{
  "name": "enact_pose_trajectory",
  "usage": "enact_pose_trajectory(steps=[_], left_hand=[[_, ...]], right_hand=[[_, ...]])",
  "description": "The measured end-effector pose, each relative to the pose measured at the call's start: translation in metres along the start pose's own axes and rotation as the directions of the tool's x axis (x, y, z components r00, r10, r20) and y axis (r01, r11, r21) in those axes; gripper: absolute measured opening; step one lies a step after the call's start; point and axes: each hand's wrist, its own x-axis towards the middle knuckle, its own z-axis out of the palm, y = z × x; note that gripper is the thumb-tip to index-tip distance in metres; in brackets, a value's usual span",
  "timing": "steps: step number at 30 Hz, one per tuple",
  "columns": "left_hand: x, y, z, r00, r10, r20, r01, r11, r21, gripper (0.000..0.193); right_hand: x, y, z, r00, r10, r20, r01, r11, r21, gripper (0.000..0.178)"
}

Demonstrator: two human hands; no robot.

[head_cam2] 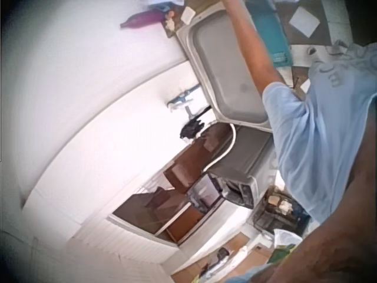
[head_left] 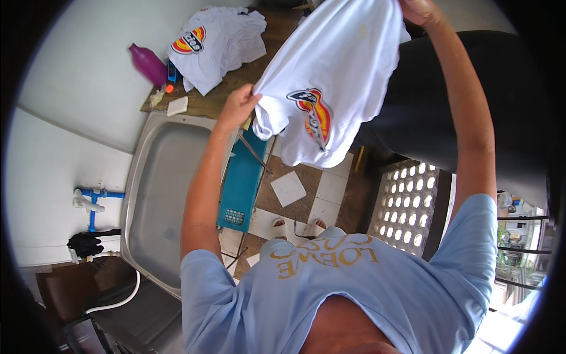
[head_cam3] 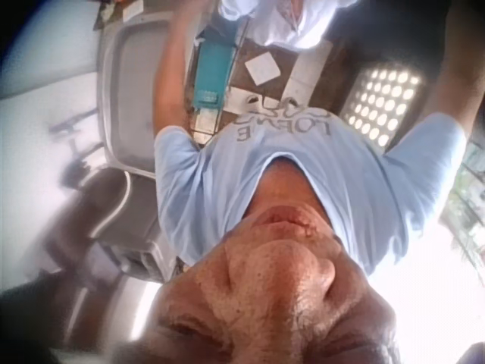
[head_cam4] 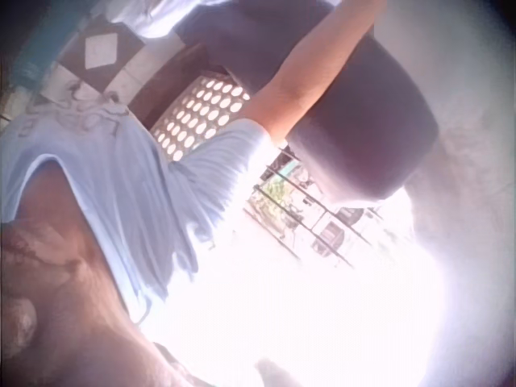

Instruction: The person washes white shirts by hand in a sink and puts them into a washing machine, using a bar of soap and liquid detergent to scrub specific spots on the garments.

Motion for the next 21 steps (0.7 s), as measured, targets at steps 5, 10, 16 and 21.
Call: enact_pose_trajectory(steps=[5, 10, 16, 21], left_hand=[[0.000, 0.035, -0.028, 0.993, 0.044, 0.108, -0.049, 0.998, 0.044, 0.020], [0.003, 0.079, -0.043, 0.987, -0.003, 0.163, 0.011, 0.999, -0.052, 0.026], [0.009, 0.102, -0.058, 0.993, 0.057, 0.106, -0.037, 0.981, -0.189, 0.026], [0.019, 0.120, -0.066, 0.989, 0.070, 0.132, -0.030, 0.959, -0.283, 0.027]], right_hand=[[-0.031, 0.010, -0.020, 0.968, 0.109, -0.228, -0.141, 0.981, -0.132, 0.024], [-0.053, -0.001, -0.005, 0.916, 0.132, -0.380, -0.182, 0.978, -0.100, 0.027], [-0.084, 0.000, -0.003, 0.872, 0.134, -0.471, -0.222, 0.965, -0.137, 0.028], [-0.101, -0.003, 0.016, 0.880, 0.110, -0.463, -0.156, 0.986, -0.063, 0.029]])
